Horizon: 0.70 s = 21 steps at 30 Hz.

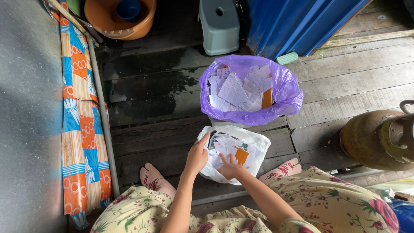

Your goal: The person transfers paper scraps and small cardboard pieces from a purple plastic bag into a white plastic bag. They handle the items one by one, moving them between the two bags on a wooden floor.

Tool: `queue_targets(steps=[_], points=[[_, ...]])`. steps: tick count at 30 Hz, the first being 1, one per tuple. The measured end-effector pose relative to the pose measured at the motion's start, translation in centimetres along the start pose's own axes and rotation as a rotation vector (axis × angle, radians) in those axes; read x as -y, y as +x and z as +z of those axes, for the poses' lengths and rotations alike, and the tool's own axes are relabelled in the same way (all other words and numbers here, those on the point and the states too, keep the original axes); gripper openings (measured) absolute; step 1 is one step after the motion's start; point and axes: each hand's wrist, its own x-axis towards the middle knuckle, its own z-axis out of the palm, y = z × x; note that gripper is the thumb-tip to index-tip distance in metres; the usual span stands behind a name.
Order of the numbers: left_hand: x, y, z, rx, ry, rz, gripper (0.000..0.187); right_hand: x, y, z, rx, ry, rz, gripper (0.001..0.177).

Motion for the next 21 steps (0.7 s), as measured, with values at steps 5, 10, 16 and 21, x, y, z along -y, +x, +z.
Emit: queue_targets(steps=[5, 10, 16, 21], points=[[-0.1, 0.4, -0.3, 0.019, -0.010, -0.058, 0.066, -0.7, -4.4, -6.5, -0.202, 0.231, -0.249, 0.038], [0.4, 0.3, 0.0, 0.019, 0.045, -0.016, 0.066, -1.0, -12.9, -15.5, -0.360, 0.643, -0.595, 0.034], [0.7, 0.3, 0.2, 0.009, 0.032, -0.033, 0.066, -1.6, -15.5, -22.3, -0.880, 0.681, -0.420, 0.036], [0.6, 0.2, 0.1, 0.003, 0.050, -0.046, 0.066, -2.6, -10.5, -23.4, -1.221, 0.213, -0.207, 0.065]])
